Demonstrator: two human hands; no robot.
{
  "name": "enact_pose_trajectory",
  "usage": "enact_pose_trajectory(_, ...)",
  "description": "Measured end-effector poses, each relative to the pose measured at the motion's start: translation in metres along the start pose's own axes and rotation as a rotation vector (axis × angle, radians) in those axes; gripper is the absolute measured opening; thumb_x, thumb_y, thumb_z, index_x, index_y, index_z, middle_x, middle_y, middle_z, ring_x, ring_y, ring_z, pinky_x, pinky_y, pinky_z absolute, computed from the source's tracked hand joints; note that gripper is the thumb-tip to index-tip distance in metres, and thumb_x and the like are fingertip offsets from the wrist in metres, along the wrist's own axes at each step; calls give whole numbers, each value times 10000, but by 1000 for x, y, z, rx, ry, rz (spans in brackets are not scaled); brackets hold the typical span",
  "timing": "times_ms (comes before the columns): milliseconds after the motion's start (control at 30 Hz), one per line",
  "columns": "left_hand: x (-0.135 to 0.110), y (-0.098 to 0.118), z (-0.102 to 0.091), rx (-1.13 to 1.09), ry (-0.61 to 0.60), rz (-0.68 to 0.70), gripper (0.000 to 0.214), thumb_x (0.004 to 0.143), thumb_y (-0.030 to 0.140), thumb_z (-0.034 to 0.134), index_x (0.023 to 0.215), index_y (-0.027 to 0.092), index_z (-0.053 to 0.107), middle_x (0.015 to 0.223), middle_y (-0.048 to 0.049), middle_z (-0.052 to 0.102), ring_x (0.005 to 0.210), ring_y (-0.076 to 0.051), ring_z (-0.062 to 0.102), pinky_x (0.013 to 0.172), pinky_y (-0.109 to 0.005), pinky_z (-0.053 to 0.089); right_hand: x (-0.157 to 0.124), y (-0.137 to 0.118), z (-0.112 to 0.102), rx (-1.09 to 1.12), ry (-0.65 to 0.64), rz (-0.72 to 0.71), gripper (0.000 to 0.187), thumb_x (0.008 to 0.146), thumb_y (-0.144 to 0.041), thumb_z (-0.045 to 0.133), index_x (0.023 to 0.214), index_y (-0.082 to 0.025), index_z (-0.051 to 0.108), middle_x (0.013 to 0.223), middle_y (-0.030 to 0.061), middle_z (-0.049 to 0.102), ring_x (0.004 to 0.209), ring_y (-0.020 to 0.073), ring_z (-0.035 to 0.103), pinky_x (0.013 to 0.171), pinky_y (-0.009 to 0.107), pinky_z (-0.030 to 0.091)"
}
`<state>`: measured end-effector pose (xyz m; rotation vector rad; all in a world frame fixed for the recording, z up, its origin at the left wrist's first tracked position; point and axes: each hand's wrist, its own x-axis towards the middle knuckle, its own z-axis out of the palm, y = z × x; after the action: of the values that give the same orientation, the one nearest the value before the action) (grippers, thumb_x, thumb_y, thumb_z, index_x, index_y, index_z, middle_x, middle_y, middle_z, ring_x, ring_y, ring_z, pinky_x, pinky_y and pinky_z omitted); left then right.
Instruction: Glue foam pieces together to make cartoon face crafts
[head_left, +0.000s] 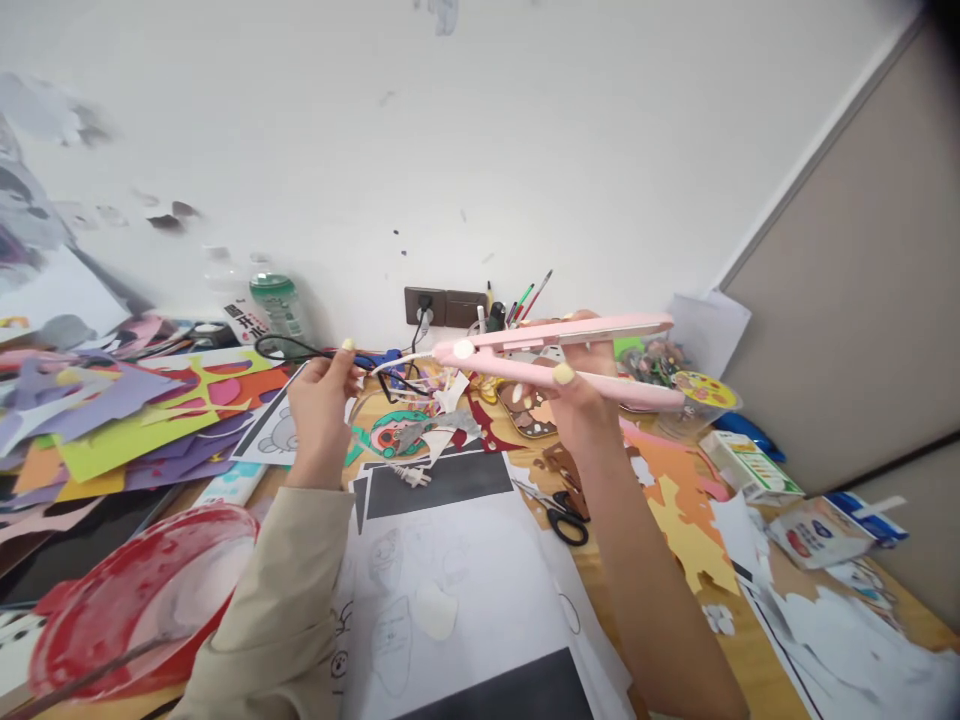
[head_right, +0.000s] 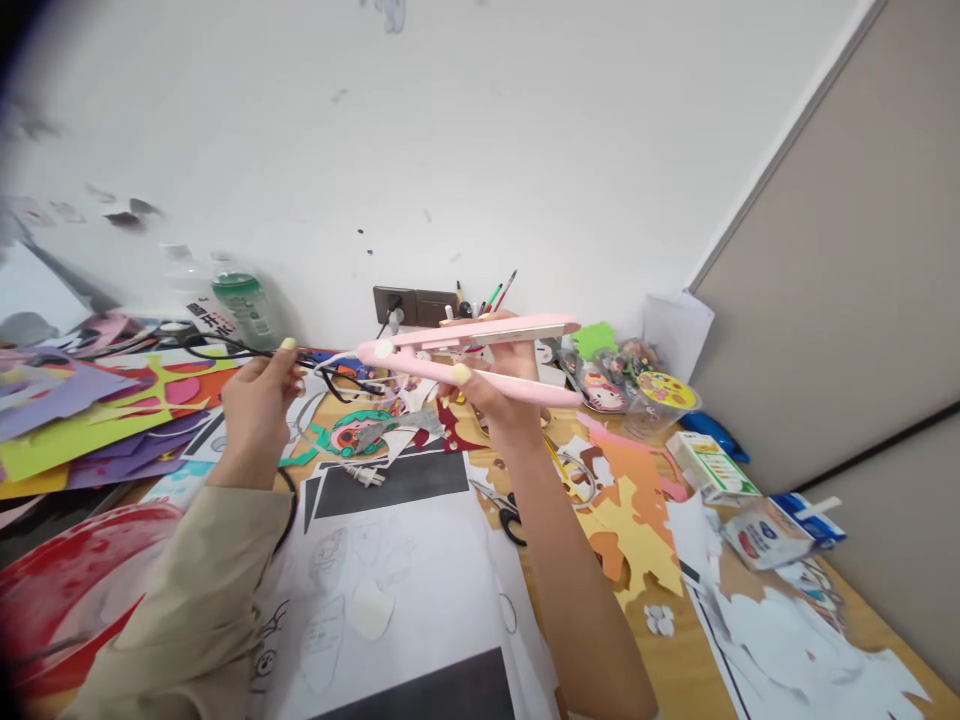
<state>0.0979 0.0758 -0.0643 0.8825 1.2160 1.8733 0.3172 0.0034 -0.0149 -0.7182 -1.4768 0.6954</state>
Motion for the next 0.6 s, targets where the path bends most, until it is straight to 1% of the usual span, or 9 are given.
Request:
enact_pose_trajectory(67, 4, -1, -4, -51, 55, 4, 196, 774, 250, 582, 655, 105, 523, 568, 49, 503, 461, -41, 439, 454, -168, 391, 1, -1, -4, -15, 97, -1, 583, 671, -575, 492, 1156, -345, 262, 1083, 47, 504, 616, 133, 541, 432, 276, 427)
enact_pose_trajectory(133, 6, -3, -6, -98, 99, 6, 177, 785, 261, 566, 707, 104, 544, 619, 30, 545, 528, -64, 507, 522, -201, 450, 2, -4, -9, 21, 181, -7, 496, 672, -511, 491, 1101, -334, 318, 1010, 43, 521, 640, 145, 538, 401, 258, 385)
enact_pose_trajectory(233, 6, -7, -6, -151, 140, 23, 166, 799, 268, 544, 769, 106, 559, 677, 9, 585, 636, -101, 578, 632, -263, 504, 3, -9, -18, 75, 310, -5, 387, 655, -399, 488, 1012, -305, 373, 926, 38, 526, 716, 173, 543, 425, 262, 398)
enact_pose_trajectory(333, 6, -12, -4, -187, 173, 57, 176, 799, 281, 544, 788, 106, 562, 701, 2, 598, 683, -115, 598, 685, -294, 515, 5, -13, -28, 123, 443, -28, 297, 649, -363, 450, 929, -271, 411, 836, 39, 504, 743, 194, 538, 456, 282, 414)
enact_pose_trajectory(467, 6, -15, -3, -221, 197, 90, 193, 804, 295, 538, 824, 104, 564, 745, -10, 604, 720, -123, 600, 707, -311, 518, 7, -17, -38, 211, 544, -80, 205, 638, -341, 427, 825, -261, 445, 727, 31, 438, 684, 197, 509, 453, 298, 401)
enact_pose_trajectory(600, 7, -18, -2, -242, 210, 110, 207, 804, 298, 538, 871, 104, 564, 791, -23, 607, 754, -131, 599, 721, -324, 519, 6, -23, -43, 301, 567, -164, 113, 650, -279, 444, 740, -247, 505, 685, 17, 413, 699, 188, 525, 558, 338, 455)
